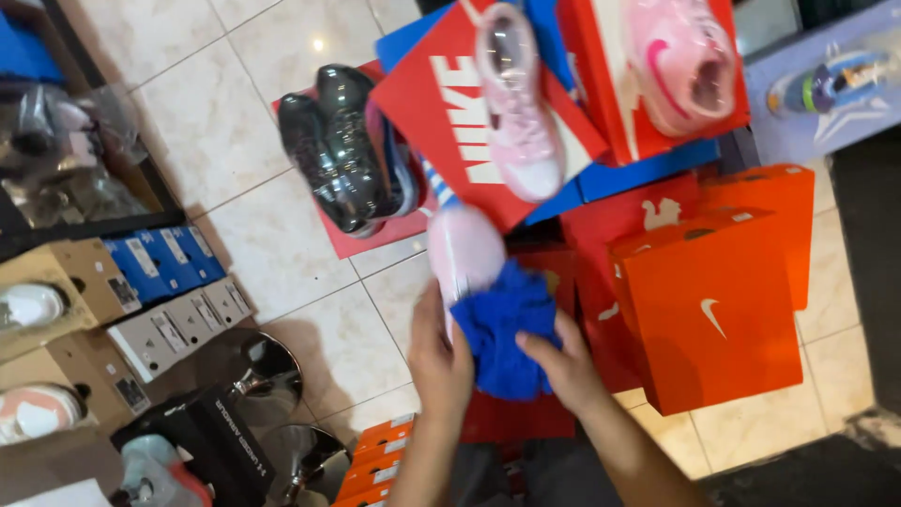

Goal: Cleaning shoes with a cloth and organizing them into boxes in a warehouse

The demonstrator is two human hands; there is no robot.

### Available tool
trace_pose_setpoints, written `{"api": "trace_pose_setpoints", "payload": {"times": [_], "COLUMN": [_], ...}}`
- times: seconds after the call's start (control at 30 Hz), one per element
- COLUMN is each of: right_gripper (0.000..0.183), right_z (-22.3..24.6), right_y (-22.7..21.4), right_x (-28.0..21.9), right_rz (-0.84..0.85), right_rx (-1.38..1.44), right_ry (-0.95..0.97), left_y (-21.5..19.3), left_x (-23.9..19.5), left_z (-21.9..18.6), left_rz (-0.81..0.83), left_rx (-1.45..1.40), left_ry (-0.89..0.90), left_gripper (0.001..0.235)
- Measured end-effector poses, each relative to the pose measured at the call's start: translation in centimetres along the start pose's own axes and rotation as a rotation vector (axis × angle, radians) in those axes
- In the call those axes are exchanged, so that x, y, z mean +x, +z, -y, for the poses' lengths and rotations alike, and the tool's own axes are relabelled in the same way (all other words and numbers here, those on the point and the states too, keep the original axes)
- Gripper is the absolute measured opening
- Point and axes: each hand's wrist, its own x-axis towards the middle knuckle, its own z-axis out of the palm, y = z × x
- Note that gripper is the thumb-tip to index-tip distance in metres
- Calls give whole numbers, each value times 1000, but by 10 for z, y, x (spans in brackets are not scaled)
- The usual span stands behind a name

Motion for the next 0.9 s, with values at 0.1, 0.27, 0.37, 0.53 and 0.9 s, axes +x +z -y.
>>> {"api": "trace_pose_setpoints", "payload": {"times": [0.1, 0.27, 0.37, 0.53, 0.9], "right_gripper": [56, 61, 57, 48, 74], "right_z": [78, 113, 129, 26, 108], "right_y": [72, 110, 104, -65, -221], "right_x": [26, 98, 89, 9, -110], "right_rz": [-205, -295, -326, -189, -212], "right_rx": [-78, 59, 224, -527, -697], "right_ry": [-67, -255, -260, -880, -467], "left_y": [-12, -6, 4, 5, 160], "left_x": [65, 180, 212, 185, -39], "left_z": [1, -9, -4, -9, -44], "left_rz": [-152, -93, 20, 201, 239], "left_rx": [47, -12, -53, -289, -63], "left_ry": [126, 142, 102, 74, 259], "left_gripper": [47, 41, 45, 56, 22]}}
